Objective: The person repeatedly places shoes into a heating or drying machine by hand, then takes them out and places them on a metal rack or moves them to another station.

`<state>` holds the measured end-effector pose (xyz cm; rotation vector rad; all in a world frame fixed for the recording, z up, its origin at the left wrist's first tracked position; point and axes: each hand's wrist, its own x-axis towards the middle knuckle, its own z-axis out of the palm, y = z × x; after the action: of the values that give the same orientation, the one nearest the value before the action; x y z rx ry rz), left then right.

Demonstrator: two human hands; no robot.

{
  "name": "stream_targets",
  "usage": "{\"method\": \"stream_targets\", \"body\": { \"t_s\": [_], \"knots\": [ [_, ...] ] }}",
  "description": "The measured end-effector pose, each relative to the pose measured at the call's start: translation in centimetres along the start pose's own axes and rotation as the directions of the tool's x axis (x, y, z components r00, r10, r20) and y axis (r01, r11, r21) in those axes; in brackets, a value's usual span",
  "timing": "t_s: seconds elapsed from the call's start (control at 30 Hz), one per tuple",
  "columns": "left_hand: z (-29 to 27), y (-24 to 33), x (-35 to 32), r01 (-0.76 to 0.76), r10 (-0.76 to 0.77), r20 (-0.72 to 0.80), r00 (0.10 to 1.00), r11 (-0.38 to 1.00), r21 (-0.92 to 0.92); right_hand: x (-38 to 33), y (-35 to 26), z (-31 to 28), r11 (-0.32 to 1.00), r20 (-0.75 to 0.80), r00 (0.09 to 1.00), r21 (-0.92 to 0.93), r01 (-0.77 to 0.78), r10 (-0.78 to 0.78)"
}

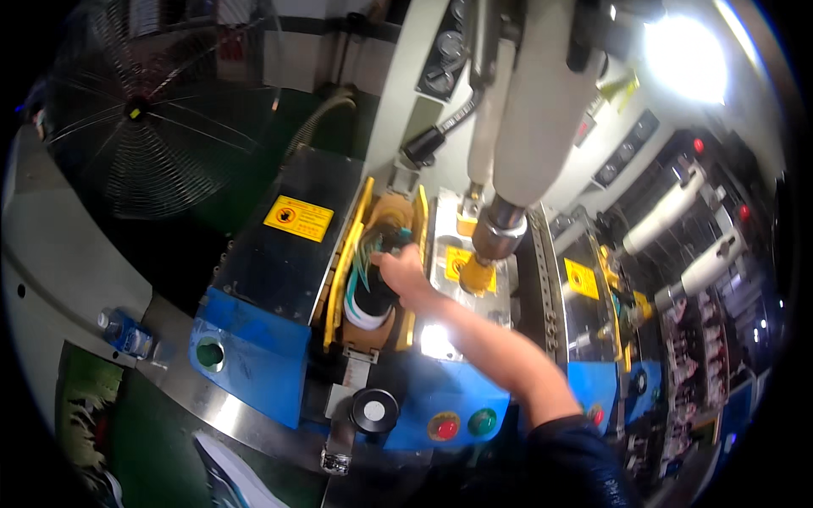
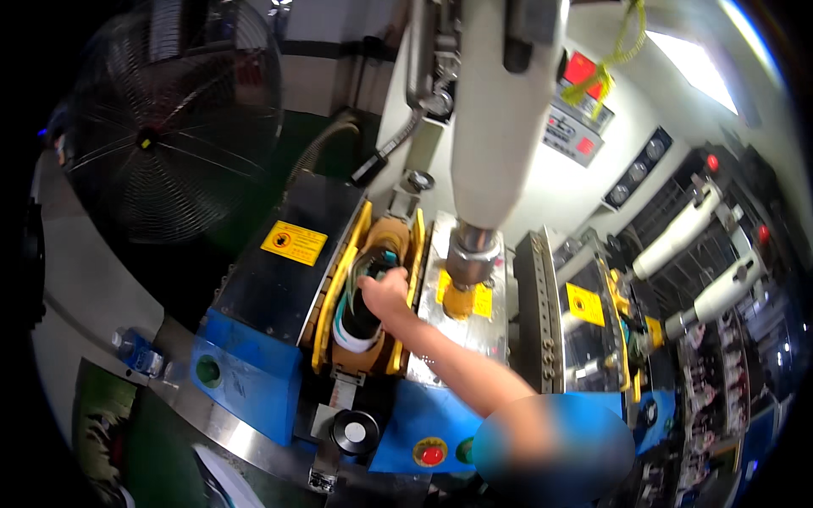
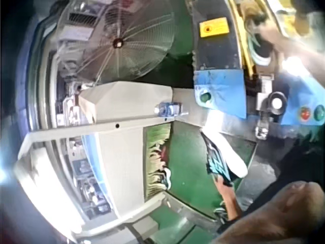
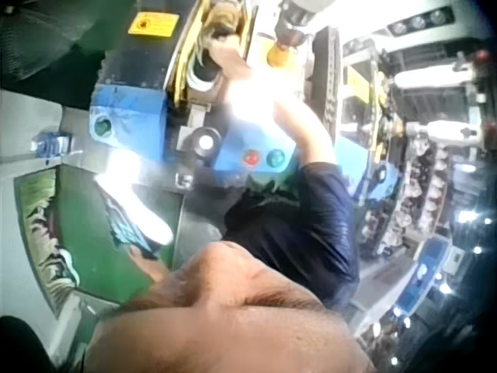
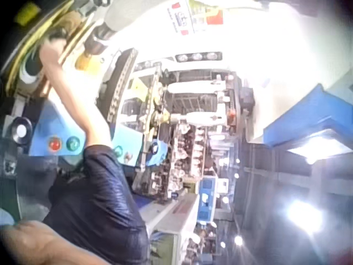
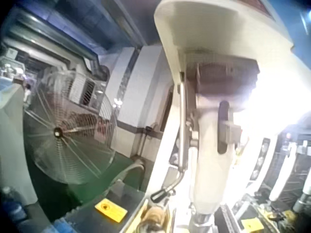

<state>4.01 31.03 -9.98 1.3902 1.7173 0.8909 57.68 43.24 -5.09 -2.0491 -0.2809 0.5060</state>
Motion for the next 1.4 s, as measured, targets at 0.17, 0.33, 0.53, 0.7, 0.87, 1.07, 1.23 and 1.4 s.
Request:
{"method": "stream_targets", "body": {
  "t_s": [0.17,0.33,0.53,0.7,0.87,1.07,1.23,1.4],
  "knots": [
    [4.7,-3.8,-3.0,-0.149,0.119,0.141,0.983,0.961,0.231,-1.5,-1.7,0.0,0.977,-0.063,0.991,-0.186,0.102,-0.115],
    [10.3,-8.1,-5.3,-0.444,0.305,0.362,0.881,0.795,0.412,-1.0,0.2,4.2,0.912,-0.17,0.935,-0.329,0.243,-0.311],
    [10.8,-10.0,-8.4,-0.551,0.346,0.446,0.826,0.664,0.506,-1.5,1.8,4.5,0.899,-0.246,0.89,-0.319,0.299,-0.383],
    [10.8,-10.7,-10.4,-0.605,0.399,0.458,0.795,0.588,0.538,-1.1,1.0,4.0,0.896,-0.146,0.936,-0.367,0.249,-0.32],
    [11.2,-15.4,-13.3,-0.695,0.426,0.552,0.717,0.5,0.516,-0.4,1.6,-0.9,0.896,0.153,0.948,-0.314,0.313,-0.278],
    [9.8,-7.7,-11.7,0.099,-0.161,0.378,0.912,0.979,0.179,-21.3,4.6,-12.7,0.194,0.537,0.388,-0.383,0.903,-0.749],
    [9.7,-5.6,-14.5,0.511,-0.303,0.512,0.804,0.793,-0.333,-25.1,15.6,-20.6,0.227,0.631,0.563,-0.535,0.814,-0.533],
    [6.4,-2.2,-19.3,0.586,-0.455,0.378,0.806,0.703,-0.404,-29.4,16.2,-20.3,0.503,0.477,0.545,-0.226,0.834,-0.689]
  ]
}}
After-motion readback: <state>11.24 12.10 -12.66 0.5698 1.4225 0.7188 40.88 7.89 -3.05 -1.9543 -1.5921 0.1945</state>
